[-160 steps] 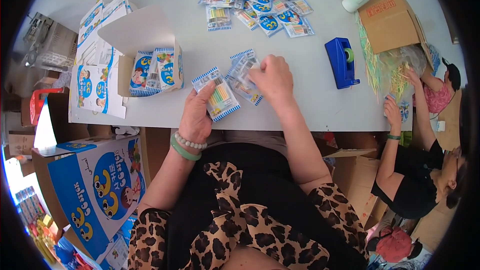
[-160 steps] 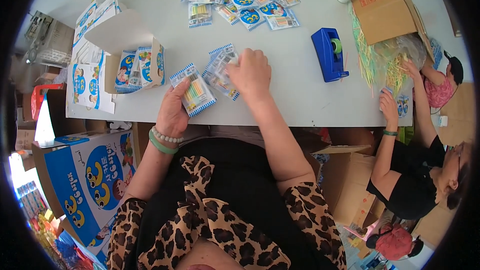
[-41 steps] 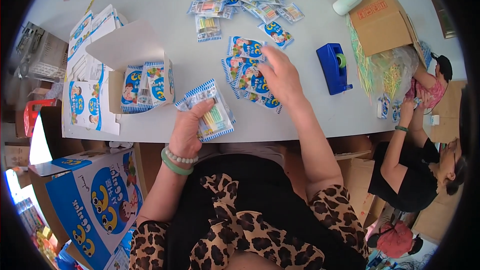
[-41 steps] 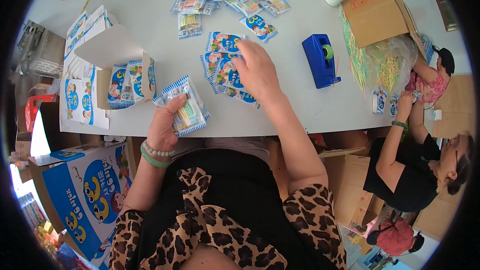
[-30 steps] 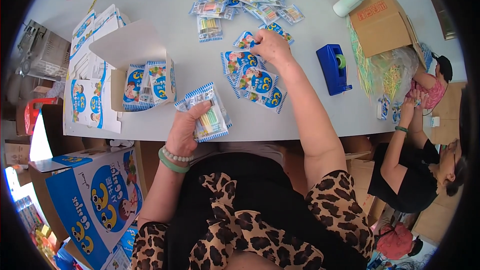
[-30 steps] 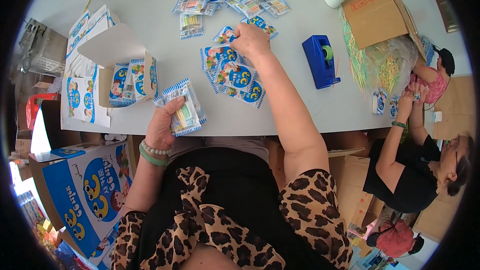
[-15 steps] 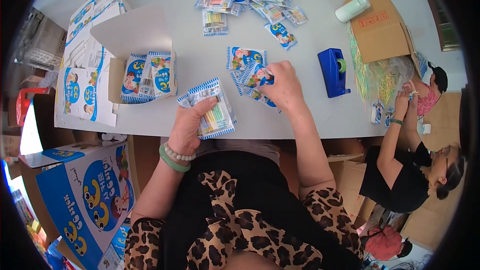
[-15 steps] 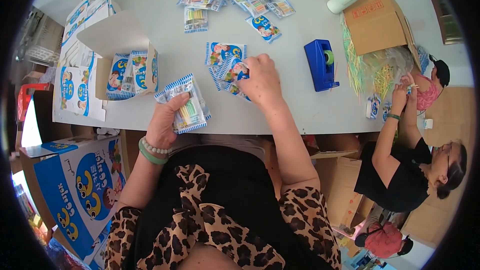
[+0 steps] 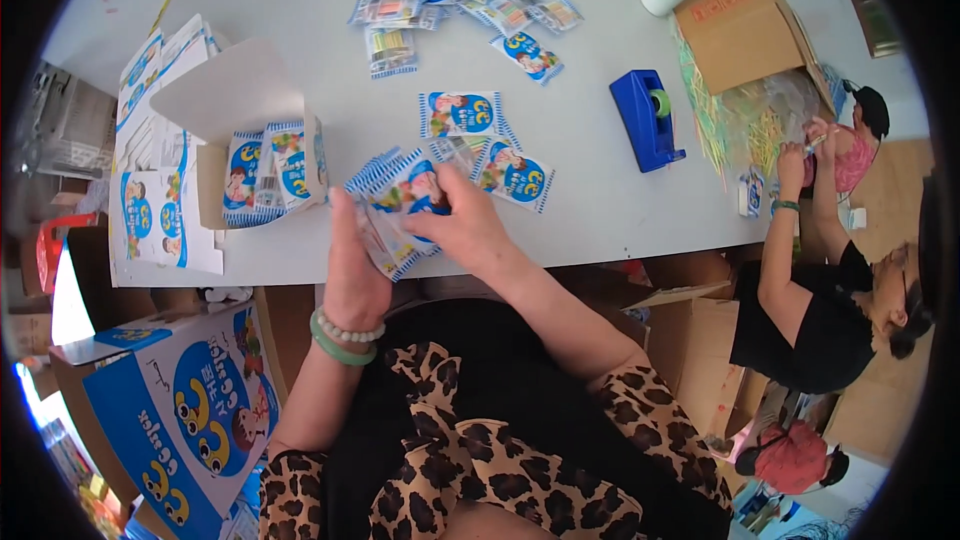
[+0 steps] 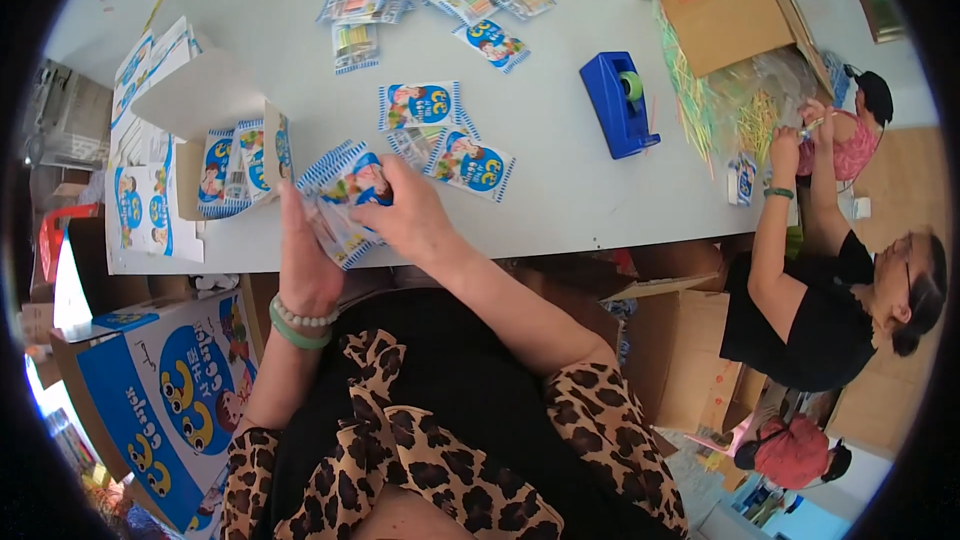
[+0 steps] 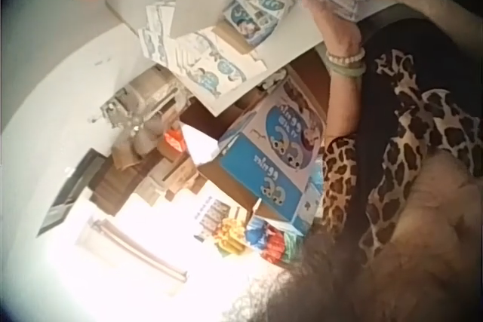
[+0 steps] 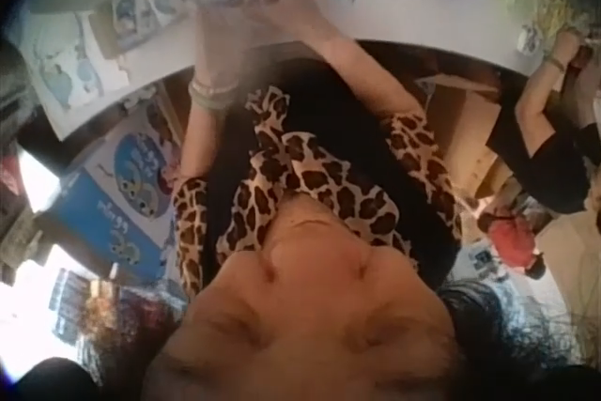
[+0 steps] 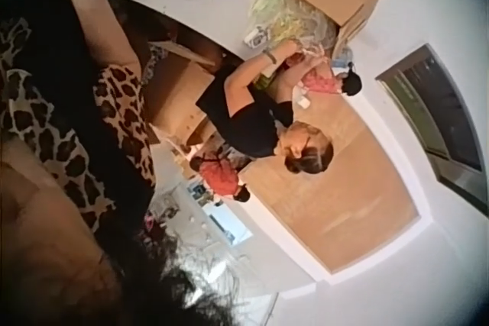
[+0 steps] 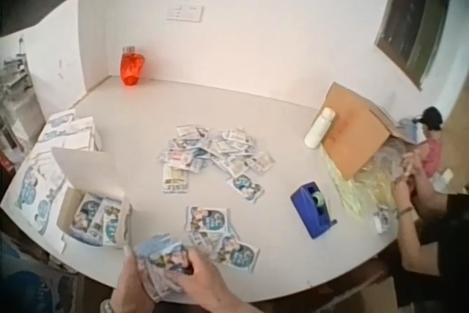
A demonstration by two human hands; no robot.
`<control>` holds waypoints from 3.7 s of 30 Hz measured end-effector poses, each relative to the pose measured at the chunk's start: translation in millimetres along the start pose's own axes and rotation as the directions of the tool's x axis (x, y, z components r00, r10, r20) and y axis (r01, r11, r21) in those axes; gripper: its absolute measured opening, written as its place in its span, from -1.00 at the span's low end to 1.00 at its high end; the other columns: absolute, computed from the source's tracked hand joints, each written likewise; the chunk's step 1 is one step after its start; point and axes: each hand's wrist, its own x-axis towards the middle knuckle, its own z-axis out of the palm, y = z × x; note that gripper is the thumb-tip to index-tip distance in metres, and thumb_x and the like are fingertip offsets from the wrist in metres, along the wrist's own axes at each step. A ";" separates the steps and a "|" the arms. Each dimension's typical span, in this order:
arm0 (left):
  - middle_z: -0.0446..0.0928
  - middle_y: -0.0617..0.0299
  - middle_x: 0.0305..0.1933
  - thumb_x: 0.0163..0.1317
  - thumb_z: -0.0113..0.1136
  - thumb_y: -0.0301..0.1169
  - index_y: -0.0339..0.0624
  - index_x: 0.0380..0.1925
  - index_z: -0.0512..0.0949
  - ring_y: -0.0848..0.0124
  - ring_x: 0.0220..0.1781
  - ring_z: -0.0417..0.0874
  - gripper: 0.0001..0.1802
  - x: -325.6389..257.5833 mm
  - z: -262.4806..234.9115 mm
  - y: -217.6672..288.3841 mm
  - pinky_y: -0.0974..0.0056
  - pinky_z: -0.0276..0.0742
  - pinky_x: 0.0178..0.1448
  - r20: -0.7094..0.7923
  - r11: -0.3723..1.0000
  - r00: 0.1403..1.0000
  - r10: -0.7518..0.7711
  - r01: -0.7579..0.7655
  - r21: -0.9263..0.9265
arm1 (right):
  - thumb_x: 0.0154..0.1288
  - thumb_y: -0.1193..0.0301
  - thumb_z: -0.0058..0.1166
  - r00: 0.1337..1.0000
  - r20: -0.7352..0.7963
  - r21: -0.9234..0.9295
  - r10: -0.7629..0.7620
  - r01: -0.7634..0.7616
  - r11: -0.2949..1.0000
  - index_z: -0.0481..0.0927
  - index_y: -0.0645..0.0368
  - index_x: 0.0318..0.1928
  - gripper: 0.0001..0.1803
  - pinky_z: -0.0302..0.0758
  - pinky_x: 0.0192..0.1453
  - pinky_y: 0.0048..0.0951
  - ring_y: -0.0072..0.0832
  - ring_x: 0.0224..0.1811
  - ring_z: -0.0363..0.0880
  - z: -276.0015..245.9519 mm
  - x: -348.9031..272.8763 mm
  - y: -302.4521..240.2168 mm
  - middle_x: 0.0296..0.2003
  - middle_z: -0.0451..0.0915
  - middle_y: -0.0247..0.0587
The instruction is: Packing small product packets into boxes and then into a larger carton.
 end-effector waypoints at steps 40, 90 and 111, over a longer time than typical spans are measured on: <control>0.63 0.17 -0.21 0.12 0.25 -0.52 -0.26 -0.13 0.51 0.36 -0.24 0.70 -0.71 12.9 -36.3 -0.9 0.26 0.68 -0.13 -0.130 0.984 0.986 -0.101 0.118 0.132 | 0.21 0.36 0.03 0.845 0.062 -0.850 -0.531 0.323 0.416 0.55 0.27 -0.21 -0.76 0.50 -0.05 -0.16 -0.09 -0.14 0.53 1.7 164.9 -9.6 -0.25 0.58 0.00; 0.62 0.15 -0.16 0.14 0.26 -0.48 -0.25 -0.04 0.47 0.34 -0.20 0.70 -0.63 14.9 -45.1 1.0 0.24 0.68 -0.10 -0.097 0.983 0.989 -0.115 0.128 0.133 | -0.01 0.45 0.15 0.920 -0.356 -0.701 0.164 -0.380 0.604 0.45 0.28 -0.14 -0.63 0.49 -0.06 -0.32 -0.18 -0.18 0.60 -90.9 -24.7 19.8 -0.26 0.58 -0.07; 0.63 0.17 -0.18 0.18 0.26 -0.44 -0.26 -0.09 0.52 0.37 -0.21 0.70 -0.70 13.3 -45.1 1.1 0.27 0.67 -0.11 -0.065 0.984 0.992 -0.112 0.120 0.133 | -0.07 0.29 0.27 0.988 0.046 -0.889 0.146 -0.026 0.456 0.48 0.13 -0.11 -0.54 0.48 0.04 -0.25 -0.22 -0.01 0.54 -76.6 109.9 -27.6 -0.08 0.56 -0.09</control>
